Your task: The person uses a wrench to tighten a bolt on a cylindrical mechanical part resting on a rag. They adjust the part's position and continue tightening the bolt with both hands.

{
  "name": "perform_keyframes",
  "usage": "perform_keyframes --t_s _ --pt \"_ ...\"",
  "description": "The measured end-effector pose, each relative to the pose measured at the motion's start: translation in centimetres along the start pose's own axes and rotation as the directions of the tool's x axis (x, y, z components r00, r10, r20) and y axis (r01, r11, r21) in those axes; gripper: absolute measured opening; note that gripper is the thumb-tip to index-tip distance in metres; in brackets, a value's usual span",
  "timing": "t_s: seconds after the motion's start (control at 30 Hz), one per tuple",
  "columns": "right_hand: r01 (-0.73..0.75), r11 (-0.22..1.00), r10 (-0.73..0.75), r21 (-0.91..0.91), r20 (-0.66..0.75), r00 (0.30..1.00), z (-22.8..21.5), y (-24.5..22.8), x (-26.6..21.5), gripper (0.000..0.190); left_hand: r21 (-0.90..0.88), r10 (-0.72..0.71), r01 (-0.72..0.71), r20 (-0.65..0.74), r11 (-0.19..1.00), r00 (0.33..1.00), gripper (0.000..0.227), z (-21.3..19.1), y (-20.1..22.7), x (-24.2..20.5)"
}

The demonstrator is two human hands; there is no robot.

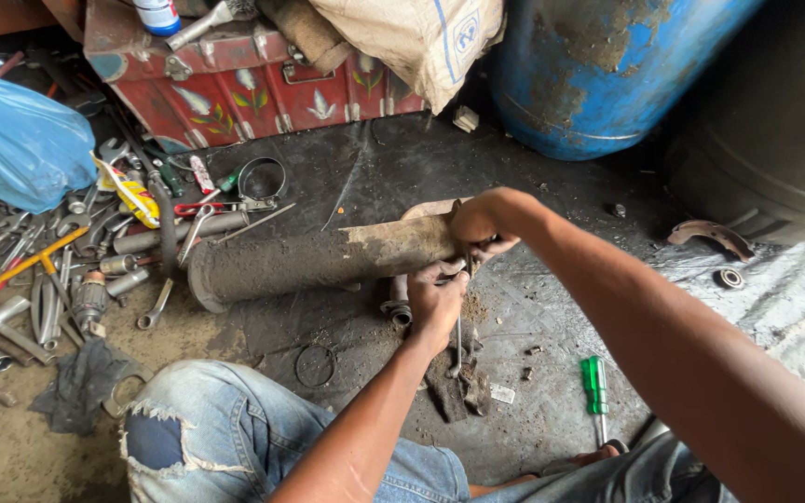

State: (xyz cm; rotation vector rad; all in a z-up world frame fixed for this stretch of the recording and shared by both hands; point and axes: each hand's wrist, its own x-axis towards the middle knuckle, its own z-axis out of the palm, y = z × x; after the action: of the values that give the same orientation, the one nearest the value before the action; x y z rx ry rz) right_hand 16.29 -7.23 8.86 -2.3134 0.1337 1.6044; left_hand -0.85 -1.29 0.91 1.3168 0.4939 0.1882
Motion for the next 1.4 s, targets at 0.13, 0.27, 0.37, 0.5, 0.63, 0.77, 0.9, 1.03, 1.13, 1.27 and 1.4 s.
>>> perform_keyframes --t_s 0.13,0.27,0.37,0.5,0.63,0.77,0.9,1.03,1.13,1.27,1.4 --pt "0.184 0.975 -0.207 -0.128 -0.197 0.958 2.4 1.1 -2.2 0.015 0.029 0.003 -0.003 -0.013 1.0 1.0 0.011 -0.1 0.3 -0.6" --pt "0.177 0.982 -0.185 -0.061 -0.19 0.964 2.3 1.1 -1.5 0.014 0.047 0.01 -0.009 -0.022 0.999 1.0 0.008 -0.1 0.1 -0.5" --pt "0.207 0.962 -0.246 -0.177 -0.234 0.941 2.9 1.1 -0.2 0.02 -0.102 0.085 -0.082 0.025 0.991 0.996 0.008 -0.1 -0.9 -0.3" --pt "0.08 0.833 -0.362 -0.547 -0.431 0.827 5.4 3.2 -0.4 0.03 0.021 0.198 -0.198 -0.047 0.98 0.979 0.013 0.5 -1.1 -0.5" --pt "0.346 0.862 -0.501 -0.37 -0.723 0.475 9.9 7.8 -1.2 0.036 0.101 0.115 -0.119 0.039 0.988 0.993 0.016 -0.1 -0.7 -0.1" --pt "0.598 0.792 -0.455 -0.12 -0.77 0.448 13.7 10.0 -2.2 0.036 0.178 0.164 -0.172 0.059 0.969 0.985 0.009 0.1 0.3 0.7" --pt "0.655 0.732 -0.483 -0.187 -0.82 0.305 15.8 10.4 -1.0 0.032 0.193 -0.085 0.079 0.022 0.978 0.996 0.011 0.9 3.0 -0.1" --pt "0.64 0.729 -0.524 -0.242 -0.799 0.295 16.4 11.3 0.9 0.039 0.023 -0.463 0.462 0.054 0.886 0.885 0.024 0.9 5.9 0.6" --pt "0.631 0.72 -0.532 -0.289 -0.814 0.234 16.8 11.3 2.4 0.039 0.001 -0.507 0.509 0.097 0.861 0.857 0.03 1.2 6.3 0.6" --pt "0.636 0.726 -0.51 -0.261 -0.825 0.244 16.5 11.7 2.3 0.044 -0.082 -0.493 0.507 0.146 0.858 0.858 0.026 1.4 4.8 1.6" --pt "0.695 0.719 -0.376 0.021 -0.829 0.414 13.8 13.0 1.0 0.038 -0.1 -0.376 0.389 0.125 0.916 0.918 0.015 0.4 3.2 0.6"
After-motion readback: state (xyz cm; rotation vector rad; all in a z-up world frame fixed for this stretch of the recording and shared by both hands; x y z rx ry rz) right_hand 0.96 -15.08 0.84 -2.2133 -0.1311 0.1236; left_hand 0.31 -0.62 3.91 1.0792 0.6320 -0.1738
